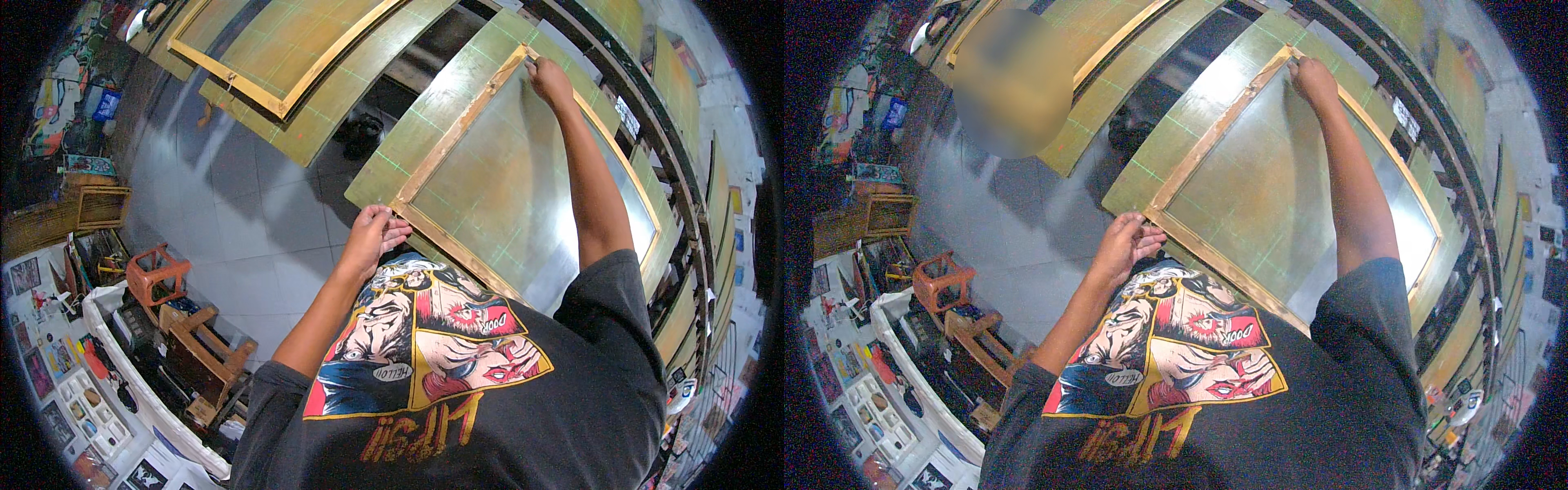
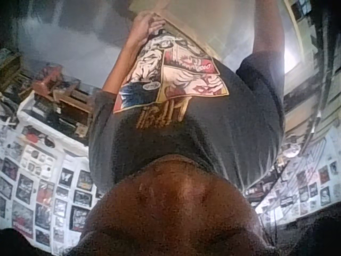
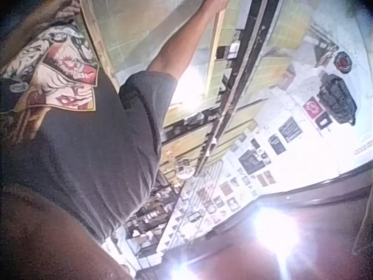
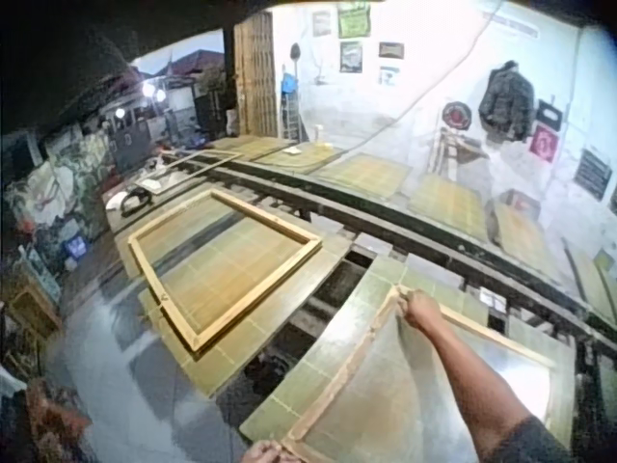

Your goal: The person picks up wooden frames, places them on a table, and applies tape to the edges of the mesh by hand.

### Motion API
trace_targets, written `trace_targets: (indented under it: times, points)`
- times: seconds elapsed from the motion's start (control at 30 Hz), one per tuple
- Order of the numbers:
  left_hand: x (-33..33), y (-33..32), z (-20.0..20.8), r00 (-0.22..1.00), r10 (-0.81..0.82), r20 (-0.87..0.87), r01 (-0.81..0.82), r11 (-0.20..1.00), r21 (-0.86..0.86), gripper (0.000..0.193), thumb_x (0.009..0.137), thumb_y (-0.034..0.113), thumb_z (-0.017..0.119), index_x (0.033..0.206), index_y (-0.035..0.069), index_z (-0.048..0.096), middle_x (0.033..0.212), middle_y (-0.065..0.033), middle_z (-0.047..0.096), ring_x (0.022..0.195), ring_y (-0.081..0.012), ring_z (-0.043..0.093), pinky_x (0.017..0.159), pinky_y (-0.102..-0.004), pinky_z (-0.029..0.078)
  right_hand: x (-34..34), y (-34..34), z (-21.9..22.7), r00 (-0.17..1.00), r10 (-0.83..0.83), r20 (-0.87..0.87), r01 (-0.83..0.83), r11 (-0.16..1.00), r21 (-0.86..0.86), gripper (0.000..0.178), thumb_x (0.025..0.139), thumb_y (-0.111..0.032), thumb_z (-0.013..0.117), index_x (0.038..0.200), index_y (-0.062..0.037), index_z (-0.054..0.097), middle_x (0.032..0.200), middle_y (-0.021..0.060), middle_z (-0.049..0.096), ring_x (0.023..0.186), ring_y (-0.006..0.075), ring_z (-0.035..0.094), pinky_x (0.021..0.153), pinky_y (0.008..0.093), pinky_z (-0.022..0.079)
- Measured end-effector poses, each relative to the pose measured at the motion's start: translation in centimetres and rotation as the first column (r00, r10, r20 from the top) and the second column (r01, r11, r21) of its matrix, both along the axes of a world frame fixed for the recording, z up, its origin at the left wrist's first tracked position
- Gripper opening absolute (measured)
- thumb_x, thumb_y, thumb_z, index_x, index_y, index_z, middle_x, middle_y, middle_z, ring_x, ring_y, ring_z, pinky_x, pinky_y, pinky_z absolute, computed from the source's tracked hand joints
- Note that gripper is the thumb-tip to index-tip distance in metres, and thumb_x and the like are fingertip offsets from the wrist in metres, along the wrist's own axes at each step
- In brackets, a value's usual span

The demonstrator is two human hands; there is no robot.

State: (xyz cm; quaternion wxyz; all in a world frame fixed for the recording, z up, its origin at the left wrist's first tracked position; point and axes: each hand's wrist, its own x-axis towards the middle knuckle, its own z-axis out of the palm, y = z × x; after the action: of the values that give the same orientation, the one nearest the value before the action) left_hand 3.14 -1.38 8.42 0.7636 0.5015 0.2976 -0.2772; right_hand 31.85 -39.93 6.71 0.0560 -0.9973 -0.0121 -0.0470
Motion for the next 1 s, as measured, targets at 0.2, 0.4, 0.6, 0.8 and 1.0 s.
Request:
trace_targets:
  times: [0.2, 0.4, 0.6, 0.8, 1.0]
  points:
    - [-0.4, -0.1, -0.5, 0.999, 0.026, 0.022, -0.026, 1.000, -0.001, 0.022, 0.099, 0.026, 0.045, 0.110, 0.007, 0.041, 0.095, -0.0165, 0.060, 0.088, -0.0239, 0.064, 0.075, -0.0331, 0.054, -0.2, 0.1, 0.1, 1.000, -0.021, 0.017, 0.020, 0.999, 0.038, 0.040, 0.092, -0.036, 0.049, 0.099, 0.0005, 0.064, 0.100, 0.0254, 0.063, 0.093, 0.0403, 0.062, 0.081, 0.0500, 0.049]
    - [-0.5, -0.2, -0.7, 0.998, 0.050, 0.045, -0.050, 0.999, -0.003, 0.020, 0.099, 0.025, 0.045, 0.109, 0.007, 0.042, 0.094, -0.0154, 0.059, 0.087, -0.0227, 0.062, 0.076, -0.0323, 0.053, -0.4, 0.9, 1.1, 0.998, -0.045, -0.054, 0.047, 0.998, 0.039, 0.041, 0.093, -0.038, 0.049, 0.099, 0.0002, 0.063, 0.101, 0.0255, 0.063, 0.093, 0.0407, 0.062, 0.081, 0.0503, 0.048]
    - [-0.6, -0.4, -1.0, 0.996, 0.067, 0.063, -0.066, 0.998, -0.018, 0.020, 0.099, 0.024, 0.045, 0.108, 0.006, 0.042, 0.094, -0.0145, 0.060, 0.086, -0.0218, 0.062, 0.075, -0.0318, 0.052, -1.3, -0.1, 0.9, 0.992, -0.127, 0.018, 0.117, 0.954, 0.278, 0.044, 0.091, -0.038, 0.054, 0.117, -0.0020, 0.059, 0.111, 0.0242, 0.062, 0.103, 0.0389, 0.060, 0.088, 0.0460, 0.048]
    - [-0.9, -0.3, -1.7, 0.991, 0.119, 0.065, -0.113, 0.989, -0.091, 0.019, 0.099, 0.024, 0.046, 0.106, 0.006, 0.045, 0.090, -0.0116, 0.060, 0.084, -0.0204, 0.062, 0.076, -0.0317, 0.052, -9.1, 1.6, 4.4, 0.996, -0.070, 0.046, 0.040, 0.876, 0.480, 0.052, 0.088, -0.038, 0.061, 0.124, -0.0019, 0.055, 0.122, 0.0222, 0.058, 0.110, 0.0326, 0.059, 0.094, 0.0402, 0.045]
    - [-1.2, -0.1, -1.8, 0.991, 0.109, 0.079, -0.097, 0.985, -0.140, 0.021, 0.099, 0.025, 0.047, 0.105, 0.006, 0.050, 0.089, -0.0089, 0.061, 0.083, -0.0184, 0.062, 0.077, -0.0317, 0.051, -23.3, 4.1, 8.3, 0.993, -0.005, -0.121, 0.093, 0.670, 0.736, 0.048, 0.090, -0.031, 0.062, 0.129, -0.0044, 0.052, 0.118, 0.0172, 0.060, 0.114, 0.0254, 0.055, 0.097, 0.0379, 0.042]
